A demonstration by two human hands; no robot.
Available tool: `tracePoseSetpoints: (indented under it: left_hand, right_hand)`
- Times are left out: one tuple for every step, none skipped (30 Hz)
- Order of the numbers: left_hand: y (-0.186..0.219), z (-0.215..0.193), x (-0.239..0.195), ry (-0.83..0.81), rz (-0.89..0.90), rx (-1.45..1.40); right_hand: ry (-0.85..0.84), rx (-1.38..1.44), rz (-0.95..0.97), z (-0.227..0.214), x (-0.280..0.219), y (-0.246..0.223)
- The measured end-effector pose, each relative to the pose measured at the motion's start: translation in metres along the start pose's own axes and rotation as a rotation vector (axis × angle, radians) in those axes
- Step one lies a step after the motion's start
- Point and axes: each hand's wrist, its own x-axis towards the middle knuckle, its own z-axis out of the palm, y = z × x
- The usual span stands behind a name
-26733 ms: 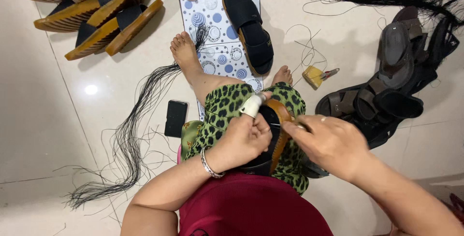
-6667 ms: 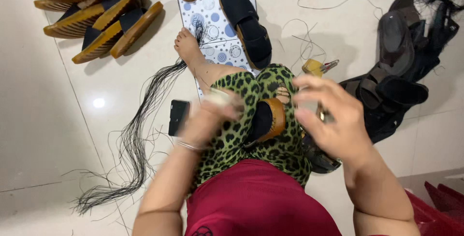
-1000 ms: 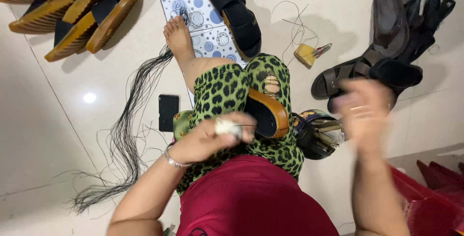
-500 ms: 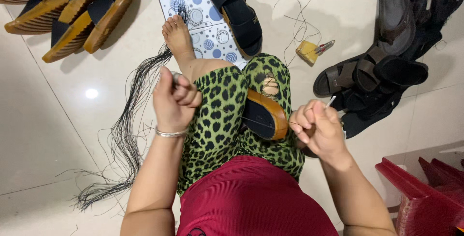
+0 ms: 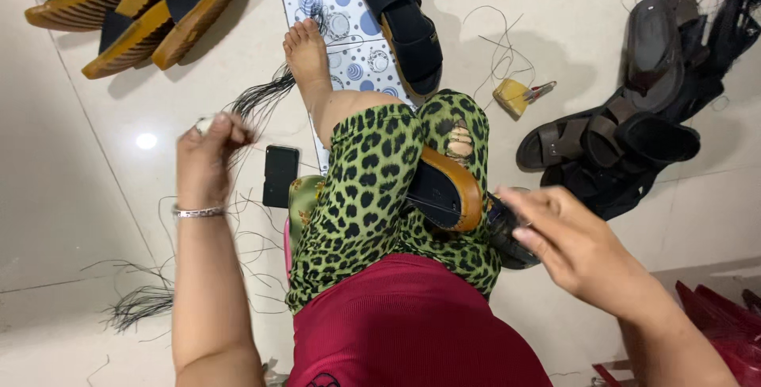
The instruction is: The person sits on the floor and sews a black slip-on shoe using a needle and black thread. They repeatedly push the needle through the shoe's sole and pull the thread to secure the stitching.
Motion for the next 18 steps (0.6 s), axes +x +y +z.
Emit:
tracePoseSetpoints:
  left_hand:
    - [-0.004,-0.03,0.005,0.129,-0.022,0.797]
    - [-0.009,-0.06,0.009,0.249,-0.054,1.593]
    - [-0.01,-0.046,0.005,0.24,-0.058,1.598]
    - [-0.013,-0.032,0.0,0.29,0.195,1.896]
    - [-0.014,-0.018,-0.004,0.335,0.474,2.176]
    - [-0.015,0.014,-0.008,0.339,0.471,2.173]
    - [-0.016,0.047,-0.011,0.212,0.585,1.835]
    - [-0.017,0.079,-0.016,0.092,0.674,1.489]
    - [-0.017,0.111,-0.026,0.094,0.669,1.485]
    - [-0.015,0.144,-0.034,-0.1,0.661,1.264]
    - [-0.013,0.177,-0.043,-0.283,0.646,1.035]
    - [-0.021,0.187,-0.048,-0.284,0.646,1.033]
    - [-0.029,0.199,-0.053,-0.436,0.669,1.172]
    - [-0.037,0.209,-0.059,-0.595,0.687,1.308]
    - [-0.044,0.21,-0.058,-0.599,0.685,1.306]
    - [-0.052,0.21,-0.058,-0.665,0.718,1.327]
    - [-0.06,0.209,-0.059,-0.732,0.75,1.347]
    - [-0.063,0.212,-0.059,-0.735,0.746,1.345]
  right_hand:
    - [-0.115,-0.153,0.071,0.002,-0.002,0.003]
    - [-0.232,-0.305,0.151,0.005,-0.006,0.004]
    - [-0.232,-0.298,0.159,0.007,-0.006,0.006]
    - [-0.253,-0.367,0.157,0.008,-0.004,0.008]
    - [-0.274,-0.436,0.156,0.009,-0.003,0.01]
    - [-0.277,-0.44,0.154,0.008,-0.002,0.009]
    - [-0.241,-0.468,0.107,0.007,-0.001,0.008]
    - [-0.208,-0.495,0.063,0.007,-0.001,0.007]
    - [-0.214,-0.497,0.063,0.006,-0.002,0.008]
    - [-0.252,-0.561,0.063,0.005,-0.002,0.009]
    - [-0.29,-0.626,0.062,0.004,-0.002,0.011]
    - [-0.29,-0.627,0.063,0.003,-0.001,0.009]
    - [-0.267,-0.64,0.009,0.001,0.0,0.009]
    - [-0.243,-0.65,-0.043,0.0,0.001,0.008]
    - [-0.244,-0.649,-0.039,0.002,0.0,0.006]
    - [-0.234,-0.736,-0.043,0.003,0.0,0.005]
    - [-0.223,-0.822,-0.048,0.005,0.0,0.004]
    - [-0.226,-0.82,-0.045,0.005,-0.002,-0.002]
